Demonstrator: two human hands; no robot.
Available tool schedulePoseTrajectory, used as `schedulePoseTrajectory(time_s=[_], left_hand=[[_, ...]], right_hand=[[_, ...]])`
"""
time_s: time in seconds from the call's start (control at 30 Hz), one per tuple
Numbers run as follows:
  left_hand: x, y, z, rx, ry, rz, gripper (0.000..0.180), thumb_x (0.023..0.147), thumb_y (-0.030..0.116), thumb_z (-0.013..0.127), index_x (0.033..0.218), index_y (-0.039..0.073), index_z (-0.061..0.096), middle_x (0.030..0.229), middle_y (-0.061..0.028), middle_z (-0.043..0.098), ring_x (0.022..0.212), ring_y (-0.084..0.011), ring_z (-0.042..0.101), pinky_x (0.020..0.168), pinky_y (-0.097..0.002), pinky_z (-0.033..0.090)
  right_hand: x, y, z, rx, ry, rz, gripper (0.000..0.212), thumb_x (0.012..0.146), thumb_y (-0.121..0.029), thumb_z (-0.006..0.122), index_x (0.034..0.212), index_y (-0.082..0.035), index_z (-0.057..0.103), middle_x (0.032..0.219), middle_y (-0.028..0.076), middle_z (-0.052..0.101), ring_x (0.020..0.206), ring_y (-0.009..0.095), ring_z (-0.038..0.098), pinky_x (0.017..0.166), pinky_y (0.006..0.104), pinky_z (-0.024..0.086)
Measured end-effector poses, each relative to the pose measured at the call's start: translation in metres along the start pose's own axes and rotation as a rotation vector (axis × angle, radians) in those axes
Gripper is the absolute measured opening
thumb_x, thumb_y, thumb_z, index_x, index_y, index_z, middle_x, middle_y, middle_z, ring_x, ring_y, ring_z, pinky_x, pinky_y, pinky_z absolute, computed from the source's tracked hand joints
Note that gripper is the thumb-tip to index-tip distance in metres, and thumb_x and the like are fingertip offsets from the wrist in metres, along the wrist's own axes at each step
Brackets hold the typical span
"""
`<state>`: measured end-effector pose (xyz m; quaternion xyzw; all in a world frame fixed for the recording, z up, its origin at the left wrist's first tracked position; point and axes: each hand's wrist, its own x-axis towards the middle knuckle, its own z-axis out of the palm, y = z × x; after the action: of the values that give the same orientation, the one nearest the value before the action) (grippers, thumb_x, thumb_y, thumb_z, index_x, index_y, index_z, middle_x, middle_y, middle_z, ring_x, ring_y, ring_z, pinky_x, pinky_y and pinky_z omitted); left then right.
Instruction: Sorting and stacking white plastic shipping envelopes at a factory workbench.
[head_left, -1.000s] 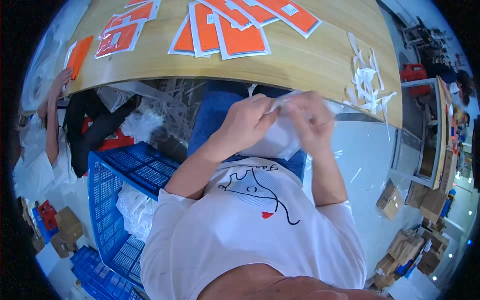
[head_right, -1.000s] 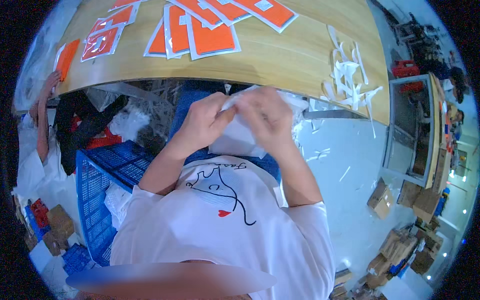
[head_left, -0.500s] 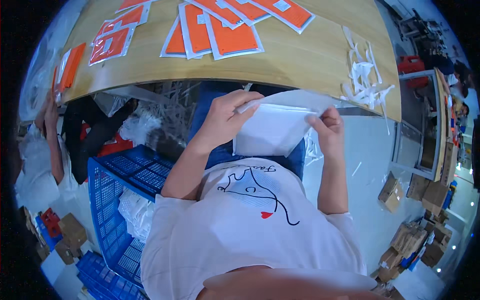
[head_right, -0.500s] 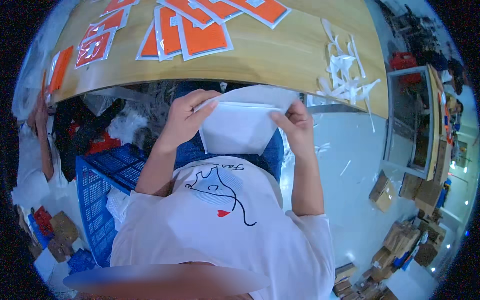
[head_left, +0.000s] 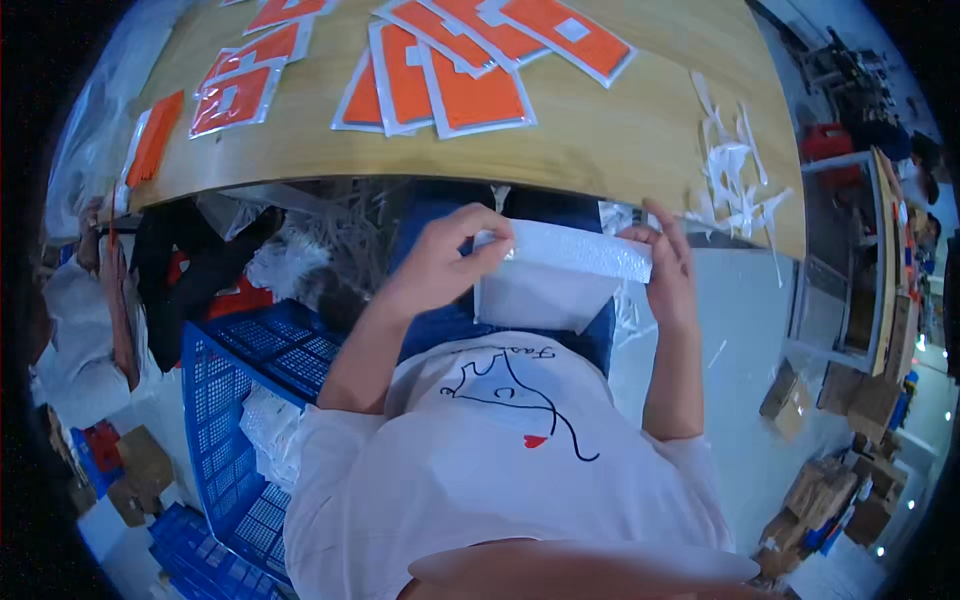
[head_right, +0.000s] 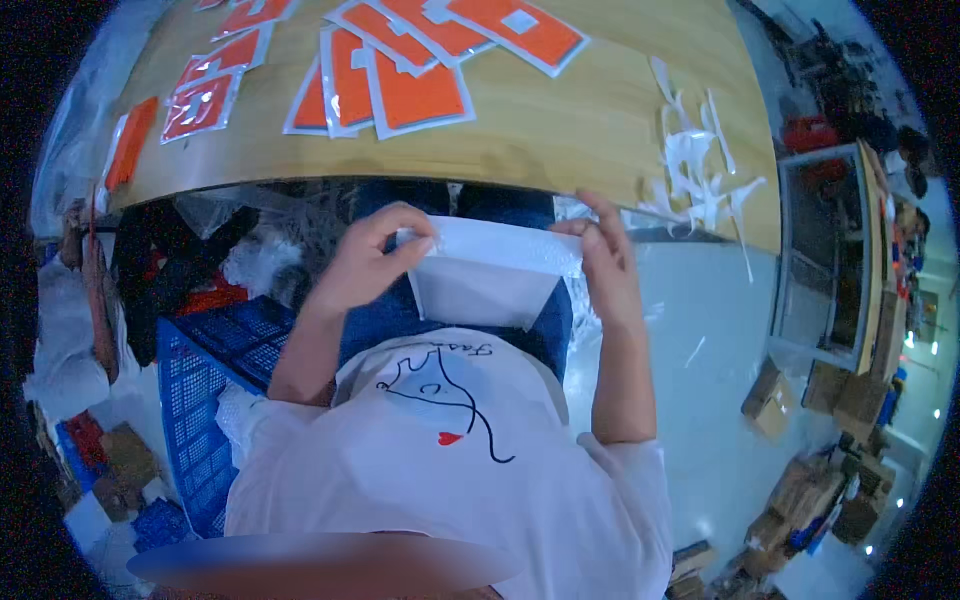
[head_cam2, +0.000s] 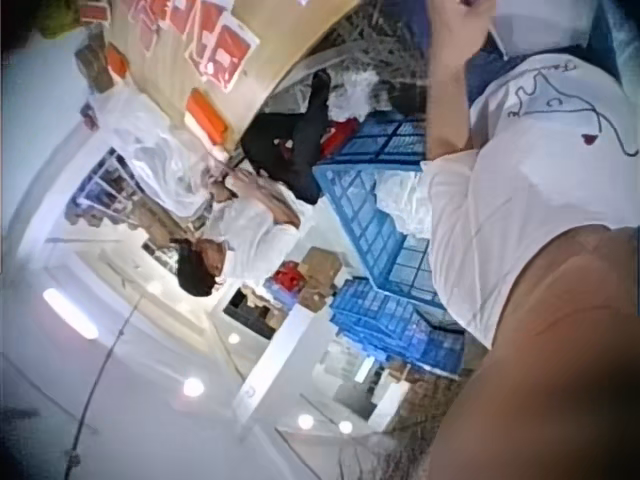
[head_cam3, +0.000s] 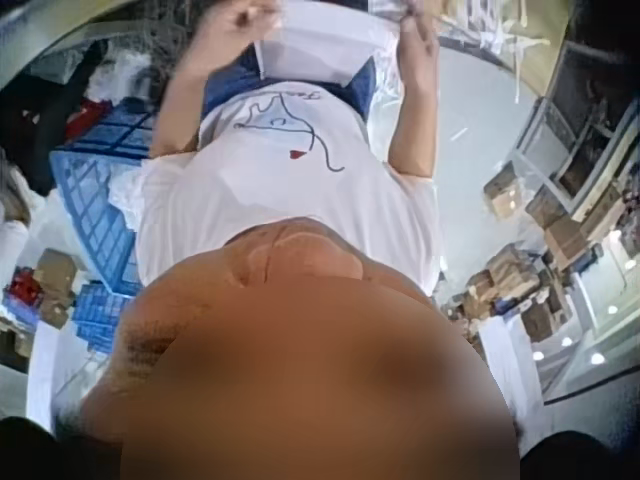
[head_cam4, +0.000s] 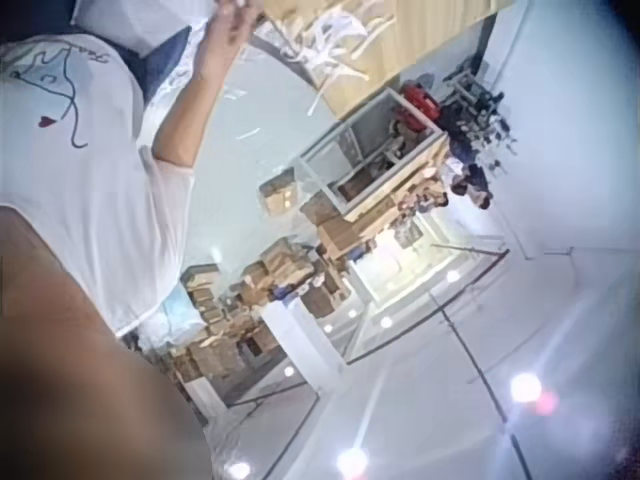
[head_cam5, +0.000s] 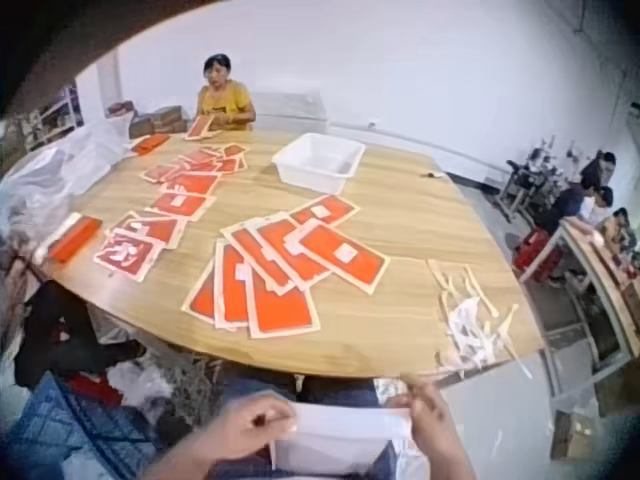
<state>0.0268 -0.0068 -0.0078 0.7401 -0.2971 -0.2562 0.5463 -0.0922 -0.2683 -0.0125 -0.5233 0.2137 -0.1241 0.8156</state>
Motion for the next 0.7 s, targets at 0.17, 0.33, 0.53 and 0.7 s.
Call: schedulePoseTrajectory(time_s=[0.17,0.33,0.53,0.7], left_hand=[[-0.008,-0.005,0.016,-0.266,0.184,0.016,0.022,0.082,0.002,0.06,0.103,0.005,0.063,0.091,-0.0051,0.063,0.069,-0.0127,0.051,0.064,-0.0232,0.043],[-0.047,0.032,-0.027,-0.101,0.225,0.128,0.024,0.079,0.002,0.061,0.102,0.005,0.064,0.094,-0.0053,0.065,0.07,-0.0123,0.052,0.066,-0.0217,0.043],[-0.209,0.078,-0.118,0.252,0.847,0.119,0.023,0.073,0.006,0.068,0.095,0.001,0.065,0.091,-0.008,0.063,0.077,-0.0164,0.056,0.073,-0.0251,0.045],[-0.361,0.123,-0.127,0.695,1.31,-0.42,0.026,0.085,0.013,0.059,0.108,0.002,0.061,0.104,-0.0113,0.063,0.091,-0.0223,0.058,0.085,-0.0292,0.044]], right_hand=[[-0.006,-0.002,0.003,-0.589,-0.082,-0.127,0.02,0.092,-0.015,0.057,0.104,0.0,0.064,0.081,0.006,0.063,0.072,0.012,0.056,0.071,0.021,0.044],[0.023,-0.001,0.014,-0.217,-0.098,-0.077,0.018,0.091,-0.011,0.057,0.102,0.001,0.065,0.079,0.004,0.063,0.069,0.01,0.054,0.065,0.0209,0.045],[0.052,0.001,0.059,-0.256,-0.268,-0.02,0.019,0.092,-0.01,0.054,0.103,0.002,0.064,0.077,0.007,0.063,0.069,0.012,0.057,0.067,0.0212,0.047],[0.065,0.02,0.087,-0.346,-0.397,0.009,0.019,0.093,-0.012,0.053,0.103,0.002,0.063,0.077,0.008,0.063,0.071,0.013,0.058,0.068,0.0221,0.047]])
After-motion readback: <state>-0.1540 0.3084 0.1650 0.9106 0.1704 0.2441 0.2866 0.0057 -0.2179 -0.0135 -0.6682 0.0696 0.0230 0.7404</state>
